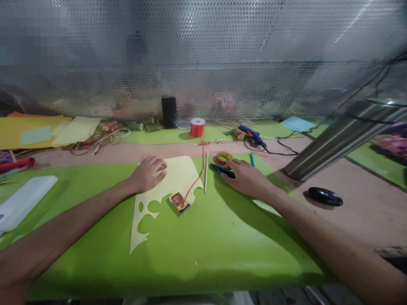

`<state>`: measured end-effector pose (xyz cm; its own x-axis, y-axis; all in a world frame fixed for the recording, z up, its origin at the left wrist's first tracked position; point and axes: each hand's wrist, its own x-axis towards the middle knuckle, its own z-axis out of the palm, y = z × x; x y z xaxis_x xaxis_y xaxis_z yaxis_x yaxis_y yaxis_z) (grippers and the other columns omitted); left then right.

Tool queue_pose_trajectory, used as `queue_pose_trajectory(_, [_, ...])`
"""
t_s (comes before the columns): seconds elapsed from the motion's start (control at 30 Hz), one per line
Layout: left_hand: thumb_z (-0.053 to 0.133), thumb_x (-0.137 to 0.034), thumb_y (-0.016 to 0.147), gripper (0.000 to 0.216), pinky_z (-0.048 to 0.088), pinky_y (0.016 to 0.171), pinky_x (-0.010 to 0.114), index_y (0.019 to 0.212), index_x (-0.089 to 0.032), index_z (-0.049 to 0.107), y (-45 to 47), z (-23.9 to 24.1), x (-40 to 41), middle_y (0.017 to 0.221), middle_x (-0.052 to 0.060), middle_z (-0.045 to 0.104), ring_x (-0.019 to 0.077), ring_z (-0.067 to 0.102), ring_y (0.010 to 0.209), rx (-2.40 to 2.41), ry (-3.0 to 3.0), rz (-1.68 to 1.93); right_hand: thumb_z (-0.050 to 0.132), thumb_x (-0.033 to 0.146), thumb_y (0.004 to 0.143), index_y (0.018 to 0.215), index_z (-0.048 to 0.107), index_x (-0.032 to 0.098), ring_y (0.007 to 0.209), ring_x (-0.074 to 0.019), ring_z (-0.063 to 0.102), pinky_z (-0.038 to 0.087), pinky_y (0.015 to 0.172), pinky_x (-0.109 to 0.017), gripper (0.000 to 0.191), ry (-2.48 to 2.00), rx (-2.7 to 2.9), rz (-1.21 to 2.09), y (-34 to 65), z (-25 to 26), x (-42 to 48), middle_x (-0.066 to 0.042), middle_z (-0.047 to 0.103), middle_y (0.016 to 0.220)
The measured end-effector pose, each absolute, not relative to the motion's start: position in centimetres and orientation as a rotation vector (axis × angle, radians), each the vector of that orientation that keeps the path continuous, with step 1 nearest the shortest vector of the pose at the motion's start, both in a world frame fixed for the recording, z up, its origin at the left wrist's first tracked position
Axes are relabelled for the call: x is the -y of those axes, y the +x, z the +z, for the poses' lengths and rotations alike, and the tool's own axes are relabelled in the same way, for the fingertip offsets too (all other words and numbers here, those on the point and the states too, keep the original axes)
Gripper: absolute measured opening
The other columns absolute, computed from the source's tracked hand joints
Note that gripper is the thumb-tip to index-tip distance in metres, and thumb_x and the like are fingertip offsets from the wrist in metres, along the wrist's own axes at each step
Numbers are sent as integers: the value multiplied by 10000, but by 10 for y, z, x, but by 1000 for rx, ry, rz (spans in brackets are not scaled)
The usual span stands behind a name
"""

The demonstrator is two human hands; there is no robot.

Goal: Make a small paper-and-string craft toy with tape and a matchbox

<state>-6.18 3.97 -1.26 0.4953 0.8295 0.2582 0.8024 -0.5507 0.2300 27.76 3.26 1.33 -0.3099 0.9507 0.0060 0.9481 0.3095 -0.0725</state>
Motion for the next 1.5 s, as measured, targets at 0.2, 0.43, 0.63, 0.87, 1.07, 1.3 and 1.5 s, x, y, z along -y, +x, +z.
queue_pose_trajectory(0.2, [424,-404,962,309,431,997,503,1048,-161,595,-62,-13,-40,1108,128,640,287,546,1085,-1445,2648,514,419,400,951,1042,637,153,1100,-354,575,466,924,-479,342,-1802,2508,80,279,12,-33,-163,640,1201])
queue_pose_trajectory(0.43, [428,-409,958,308,434,999,518,1047,-168,599,-62,-13,-40,1113,127,643,292,549,1090,-1448,2637,520,438,403,944,1049,641,169,1107,-350,579,464,926,-471,327,-1782,2505,77,280,10,-34,-158,644,1204])
queue_pose_trajectory(0.63, [437,-404,951,292,439,995,520,1045,-181,602,-62,-13,-40,1106,120,647,292,551,1088,-1451,2631,531,437,404,942,1052,641,164,1101,-352,587,470,927,-476,334,-1776,2492,62,281,9,-35,-170,649,1201])
queue_pose_trajectory(0.87, [423,-413,963,314,435,1002,514,1053,-168,597,-62,-12,-39,1111,126,642,288,551,1091,-1443,2633,525,423,413,947,1077,632,161,1120,-349,581,475,932,-469,351,-1799,2508,70,280,11,-34,-163,646,1216])
queue_pose_trajectory(1.07, [442,-402,950,286,441,989,509,1037,-185,607,-62,-13,-39,1097,117,647,288,554,1078,-1445,2628,547,438,404,948,1091,636,160,1121,-349,585,477,924,-466,346,-1810,2502,83,279,13,-33,-163,646,1216])
queue_pose_trajectory(1.3, [439,-410,952,290,438,990,503,1035,-186,604,-63,-14,-40,1095,114,645,287,549,1081,-1444,2628,551,420,409,954,1117,624,145,1131,-356,573,467,946,-469,371,-1809,2513,87,280,11,-35,-164,636,1243])
queue_pose_trajectory(1.5, [441,-401,952,287,437,993,509,1044,-183,604,-62,-13,-39,1102,116,645,290,548,1089,-1451,2624,534,422,406,954,1097,624,159,1133,-346,576,465,947,-465,349,-1828,2515,98,278,15,-33,-158,635,1232])
